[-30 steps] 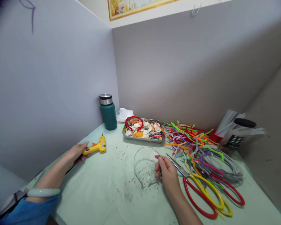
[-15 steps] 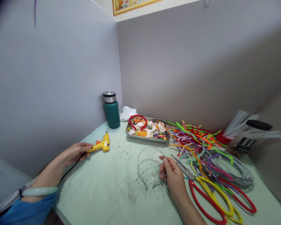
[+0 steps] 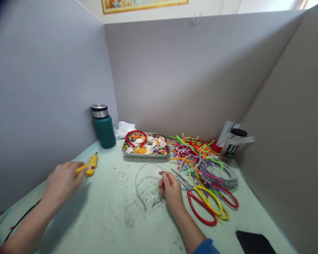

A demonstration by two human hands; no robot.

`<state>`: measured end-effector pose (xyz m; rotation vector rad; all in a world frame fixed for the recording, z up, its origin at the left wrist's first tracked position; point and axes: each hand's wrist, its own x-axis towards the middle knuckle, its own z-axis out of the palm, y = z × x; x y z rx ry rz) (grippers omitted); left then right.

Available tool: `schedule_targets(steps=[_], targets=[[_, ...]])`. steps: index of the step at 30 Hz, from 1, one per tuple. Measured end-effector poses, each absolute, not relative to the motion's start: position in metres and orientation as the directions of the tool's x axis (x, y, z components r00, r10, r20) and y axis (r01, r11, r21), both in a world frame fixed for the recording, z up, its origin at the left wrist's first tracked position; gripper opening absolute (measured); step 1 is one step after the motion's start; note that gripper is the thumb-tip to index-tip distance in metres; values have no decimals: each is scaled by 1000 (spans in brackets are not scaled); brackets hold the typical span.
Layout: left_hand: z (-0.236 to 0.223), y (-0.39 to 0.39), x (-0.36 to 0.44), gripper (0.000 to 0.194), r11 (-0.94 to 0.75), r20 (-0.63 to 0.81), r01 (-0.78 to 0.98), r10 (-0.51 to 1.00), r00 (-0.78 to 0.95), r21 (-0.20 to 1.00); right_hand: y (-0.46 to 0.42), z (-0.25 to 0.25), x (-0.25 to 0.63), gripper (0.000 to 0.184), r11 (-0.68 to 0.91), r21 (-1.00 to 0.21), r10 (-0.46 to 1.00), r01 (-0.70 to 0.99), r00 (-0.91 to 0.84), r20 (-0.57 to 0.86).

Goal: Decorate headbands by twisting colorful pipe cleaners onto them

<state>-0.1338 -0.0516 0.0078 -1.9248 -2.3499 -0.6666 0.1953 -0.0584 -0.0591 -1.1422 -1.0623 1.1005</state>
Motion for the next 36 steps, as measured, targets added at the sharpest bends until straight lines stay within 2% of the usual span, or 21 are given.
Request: schedule_targets(steps=[1, 2, 3, 4, 5, 7, 9, 11, 13, 16, 21, 23, 26, 30, 36], targets=[[7, -54, -111, 33, 21, 223, 892, 965, -135, 451, -59, -60, 195, 37, 91, -991, 985, -99, 154, 76], [4, -56, -87, 32, -28, 102, 780, 994, -46, 625, -59, -60, 195, 37, 102, -990, 983, -97, 161, 85], [1, -57, -63, 35, -3, -33, 622, 998, 47, 783, -59, -60, 194, 38, 109, -989, 983, -96, 161, 92], [-4, -56, -41, 39, 76, -150, 473, 981, 120, 878, -59, -60, 195, 38, 112, -989, 983, -98, 158, 95], [-9, -54, -21, 43, 152, -226, 351, 957, 182, 924, -59, -61, 195, 38, 113, -988, 983, -106, 155, 95], [-19, -49, 10, 39, 277, -313, 177, 923, 222, 944, -59, -61, 196, 37, 116, -983, 982, -142, 164, 92], [-28, -42, 30, 31, 334, -318, -4, 903, 290, 943, -57, -60, 199, 36, 133, -973, 973, -190, 212, 92], [-32, -35, 41, 29, 309, -264, -110, 916, 303, 945, -56, -60, 200, 35, 154, -960, 958, -234, 272, 88], [-33, -29, 44, 30, 261, -207, -183, 941, 268, 948, -55, -60, 201, 34, 159, -949, 953, -271, 292, 77], [-33, -24, 44, 33, 259, -197, -262, 950, 241, 930, -54, -62, 200, 31, 140, -937, 969, -320, 240, 63], [-37, -27, 46, 32, 291, -148, -461, 935, 322, 838, -53, -60, 201, 24, 78, -852, 987, -518, 163, -9], [-43, -29, 49, 30, 306, -128, -461, 917, 377, 833, -52, -57, 203, 23, 53, -796, 989, -603, 140, -40], [-54, -30, 54, 32, 315, -121, -376, 882, 456, 871, -52, -57, 204, 23, 25, -770, 995, -637, 88, -41], [-64, -24, 54, 35, 244, -109, -298, 907, 406, 923, -51, -65, 203, 24, 27, -832, 998, -553, 56, -5], [-70, -25, 52, 33, 104, -73, -79, 942, 327, 991, -51, -77, 207, 29, 25, -909, 998, -416, 68, -4]])
